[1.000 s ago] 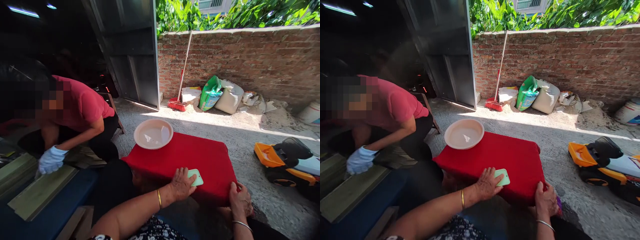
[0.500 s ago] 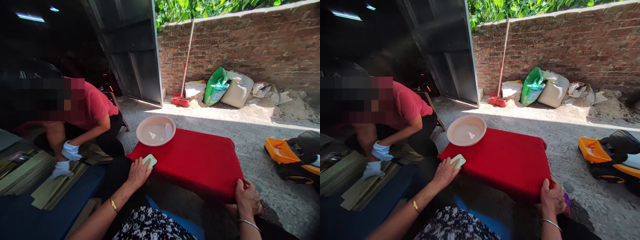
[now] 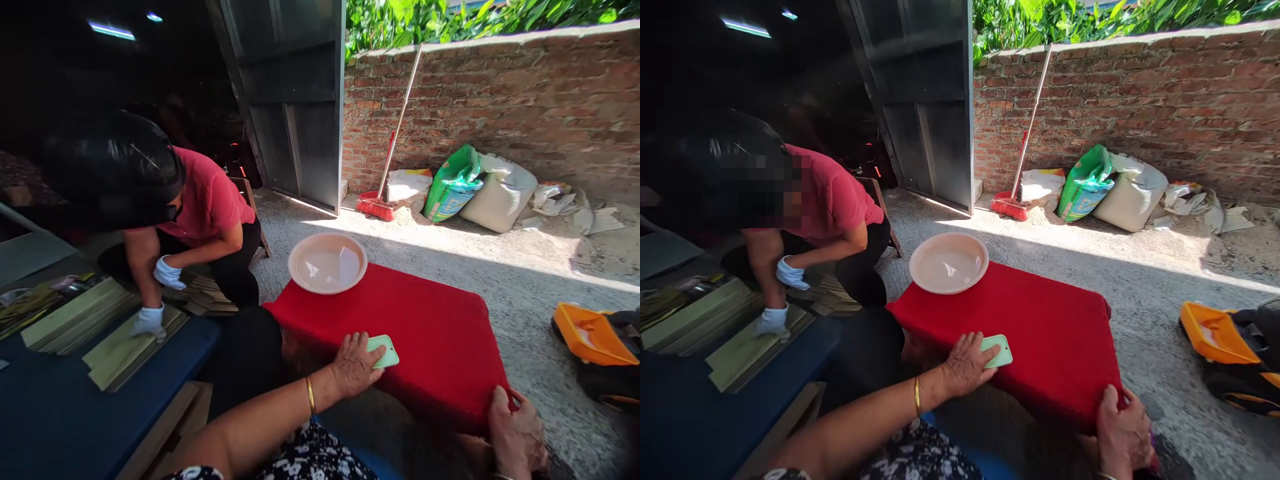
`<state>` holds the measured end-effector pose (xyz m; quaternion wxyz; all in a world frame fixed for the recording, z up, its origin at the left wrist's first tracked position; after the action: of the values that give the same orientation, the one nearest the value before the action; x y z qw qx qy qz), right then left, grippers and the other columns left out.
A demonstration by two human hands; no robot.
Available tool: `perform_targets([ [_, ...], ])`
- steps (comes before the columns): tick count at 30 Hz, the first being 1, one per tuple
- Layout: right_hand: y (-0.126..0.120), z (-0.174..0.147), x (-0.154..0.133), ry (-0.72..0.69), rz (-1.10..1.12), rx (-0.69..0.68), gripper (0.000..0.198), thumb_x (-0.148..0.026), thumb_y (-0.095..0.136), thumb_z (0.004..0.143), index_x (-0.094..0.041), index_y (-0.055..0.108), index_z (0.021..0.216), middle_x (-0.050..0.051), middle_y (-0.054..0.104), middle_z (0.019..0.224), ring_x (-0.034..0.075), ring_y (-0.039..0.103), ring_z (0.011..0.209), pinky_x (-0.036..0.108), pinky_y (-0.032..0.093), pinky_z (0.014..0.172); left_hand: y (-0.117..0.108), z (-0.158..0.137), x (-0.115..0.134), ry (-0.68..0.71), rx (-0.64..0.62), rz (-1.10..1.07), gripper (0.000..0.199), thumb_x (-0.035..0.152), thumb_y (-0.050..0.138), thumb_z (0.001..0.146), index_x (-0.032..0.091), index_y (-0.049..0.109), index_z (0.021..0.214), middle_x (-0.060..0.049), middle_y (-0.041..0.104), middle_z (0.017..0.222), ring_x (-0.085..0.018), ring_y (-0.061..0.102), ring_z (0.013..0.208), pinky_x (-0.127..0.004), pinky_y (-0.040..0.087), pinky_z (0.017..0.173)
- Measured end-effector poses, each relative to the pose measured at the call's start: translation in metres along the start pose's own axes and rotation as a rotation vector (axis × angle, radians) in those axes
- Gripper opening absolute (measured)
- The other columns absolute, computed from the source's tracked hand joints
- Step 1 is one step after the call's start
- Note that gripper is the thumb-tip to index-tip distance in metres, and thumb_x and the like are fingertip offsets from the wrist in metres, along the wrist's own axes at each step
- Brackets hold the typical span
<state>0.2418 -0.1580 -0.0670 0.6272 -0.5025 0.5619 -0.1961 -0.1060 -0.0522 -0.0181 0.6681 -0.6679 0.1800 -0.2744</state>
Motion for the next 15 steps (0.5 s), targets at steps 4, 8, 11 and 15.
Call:
perform_targets([
  [4,0.002,-0.001,0.002,0.029,-0.001,-0.016,0.066,-0.062,0.035,0.088,-0.020,0.063,0.131,0.023,0.063,0.130,0.045,0.059,0.120,0.060,0.045,0.095,-0.031,-0.055,-0.126,-0.370,-0.029,0.123,0.046,0.041,0.056,0.094,0.033,0.055,0.140,-0.012,0.054,0.118,-0.029,0.052,0.106,-0.044,0.042,0.093],
  [8,0.002,-0.002,0.001,0.037,0.003,-0.018,0.067,-0.060,0.036,0.087,-0.017,0.063,0.131,0.025,0.064,0.129,0.048,0.059,0.117,0.060,0.046,0.092,-0.059,-0.079,-0.170,-0.568,-0.024,0.204,0.045,0.041,0.054,0.095,0.028,0.058,0.138,-0.012,0.054,0.111,-0.029,0.053,0.102,-0.042,0.044,0.089],
  [11,0.001,-0.001,0.000,0.010,0.004,0.001,0.067,-0.060,0.037,0.087,-0.017,0.064,0.130,0.026,0.064,0.127,0.049,0.060,0.115,0.061,0.046,0.089,-0.056,-0.060,-0.125,-0.426,0.033,0.158,0.050,0.045,0.054,0.095,0.029,0.052,0.142,-0.012,0.054,0.114,-0.029,0.054,0.102,-0.043,0.043,0.090],
  [15,0.000,0.000,-0.001,-0.005,-0.008,0.008,0.066,-0.061,0.038,0.087,-0.019,0.064,0.131,0.025,0.066,0.124,0.047,0.061,0.115,0.061,0.047,0.089,-0.030,-0.032,-0.014,0.249,0.001,0.084,0.058,0.047,0.056,0.093,0.037,0.041,0.148,-0.012,0.050,0.133,-0.029,0.050,0.113,-0.045,0.038,0.099],
])
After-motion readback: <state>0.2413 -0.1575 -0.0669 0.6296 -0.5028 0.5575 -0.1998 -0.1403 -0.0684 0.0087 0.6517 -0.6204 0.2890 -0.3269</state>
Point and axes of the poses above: each hand's wrist, its own z-axis towards the middle knuckle, its own y-axis out of the palm, x = y × z, the point moved 9 cm from there along z, towards the middle knuckle
